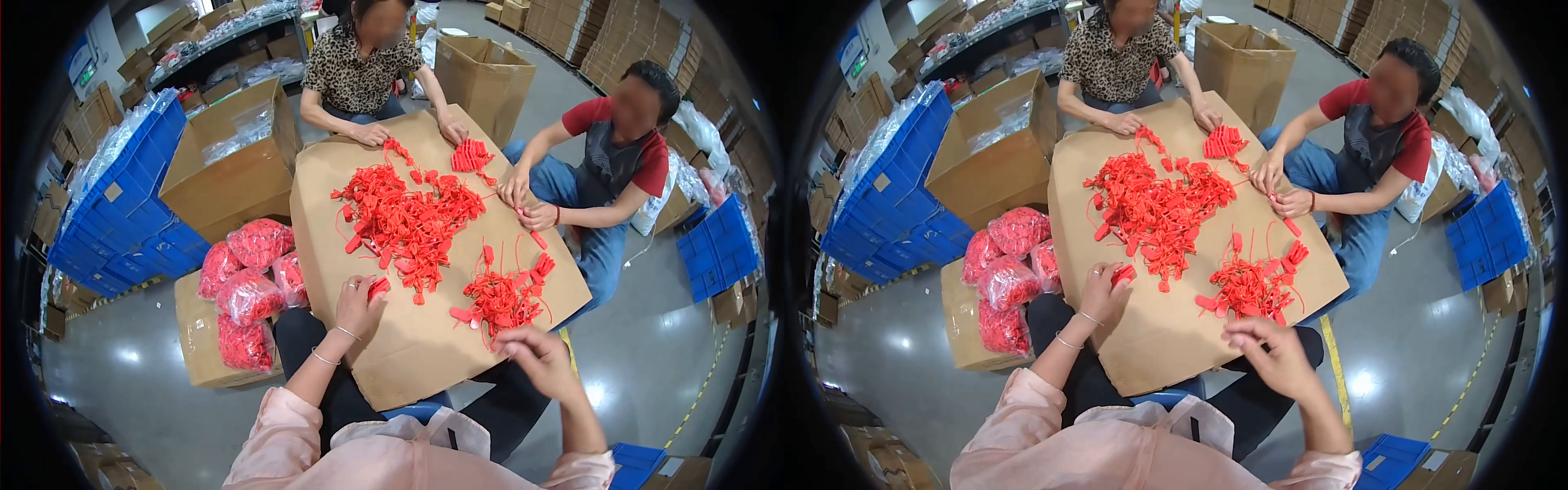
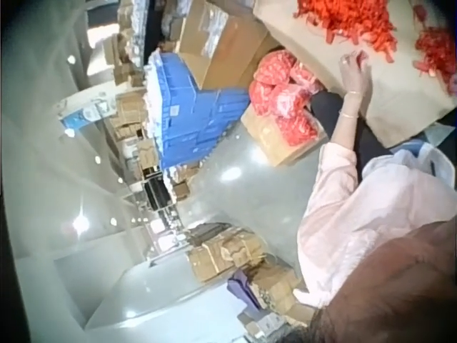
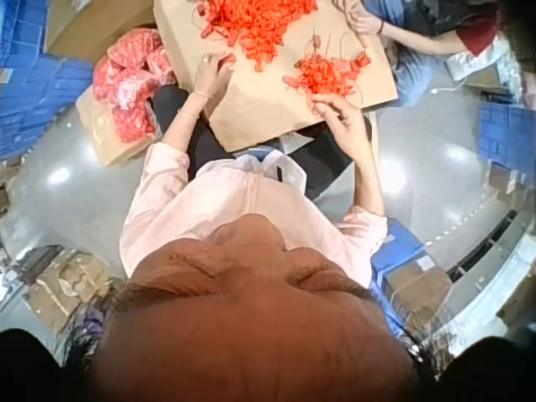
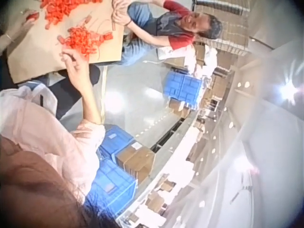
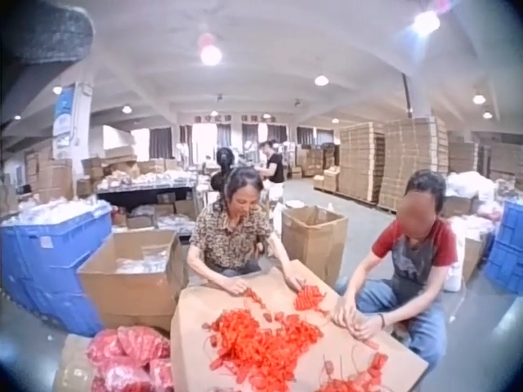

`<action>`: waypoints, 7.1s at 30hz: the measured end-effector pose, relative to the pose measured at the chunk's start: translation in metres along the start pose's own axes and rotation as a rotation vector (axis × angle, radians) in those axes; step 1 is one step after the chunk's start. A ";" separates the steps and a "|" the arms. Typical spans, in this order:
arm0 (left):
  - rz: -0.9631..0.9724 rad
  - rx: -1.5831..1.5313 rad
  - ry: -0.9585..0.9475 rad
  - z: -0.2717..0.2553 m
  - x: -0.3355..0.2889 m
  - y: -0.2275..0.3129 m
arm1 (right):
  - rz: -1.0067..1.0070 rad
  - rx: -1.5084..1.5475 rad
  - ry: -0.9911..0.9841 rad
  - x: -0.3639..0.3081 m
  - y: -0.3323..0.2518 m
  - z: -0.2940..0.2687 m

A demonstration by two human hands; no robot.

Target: Attaching red plastic tags to strings at a factory workstation.

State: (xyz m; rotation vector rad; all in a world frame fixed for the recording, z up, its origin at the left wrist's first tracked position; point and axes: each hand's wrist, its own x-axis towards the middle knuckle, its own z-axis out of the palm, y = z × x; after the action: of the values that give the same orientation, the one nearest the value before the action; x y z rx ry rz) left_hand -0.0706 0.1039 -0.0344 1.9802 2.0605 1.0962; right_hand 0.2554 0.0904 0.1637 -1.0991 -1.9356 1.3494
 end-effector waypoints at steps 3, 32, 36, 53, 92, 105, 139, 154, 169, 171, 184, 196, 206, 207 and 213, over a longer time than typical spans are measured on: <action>-0.125 -0.068 -0.169 0.003 0.009 -0.004 | 0.187 0.263 -0.009 -0.021 0.051 0.020; -0.315 -0.209 -0.324 0.009 0.026 -0.008 | -0.264 -0.886 0.067 0.081 0.141 0.114; -0.264 -0.126 -0.295 0.003 0.028 -0.006 | -0.303 -0.668 -0.021 0.079 0.137 0.157; -0.303 -0.319 -0.114 -0.013 0.018 -0.004 | -0.200 -0.726 0.251 0.083 0.141 0.087; 0.067 -0.628 -0.315 0.001 -0.028 0.092 | 0.064 0.135 0.100 0.054 0.122 0.117; -0.013 -0.458 -0.422 0.001 -0.044 0.069 | 0.208 0.835 -0.105 0.024 0.091 0.098; -0.149 -0.619 -0.395 -0.008 -0.046 0.071 | 0.145 0.549 -0.076 0.020 0.107 0.117; -0.210 -0.640 -0.374 -0.013 -0.044 0.084 | -0.161 0.345 0.179 0.022 0.113 0.125; -0.695 -1.114 -0.523 -0.038 -0.057 0.068 | 0.121 0.701 0.123 0.019 0.119 0.139; -0.721 -1.166 -0.525 -0.038 -0.061 0.070 | 0.101 0.708 0.130 0.019 0.118 0.141; -0.568 -1.137 -0.647 -0.046 -0.042 0.086 | -0.004 0.213 0.228 0.023 0.111 0.130; -0.473 -1.077 -0.772 -0.046 -0.046 0.085 | -0.333 -0.299 0.184 0.028 0.092 0.118; -0.424 -1.088 -0.787 -0.043 -0.049 0.086 | -0.329 -0.330 0.139 0.025 0.091 0.116; -0.426 -1.082 -0.795 -0.043 -0.050 0.086 | -0.318 -0.327 0.127 0.025 0.091 0.116; -0.385 -1.070 -0.788 -0.038 -0.053 0.085 | -0.290 -0.310 0.125 0.023 0.089 0.121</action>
State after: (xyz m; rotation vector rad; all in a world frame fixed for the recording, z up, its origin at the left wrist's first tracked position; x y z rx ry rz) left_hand -0.0105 0.0319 0.0177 1.1065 0.9999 0.8272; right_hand 0.1761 0.0650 0.0368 -0.9648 -2.1571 0.8280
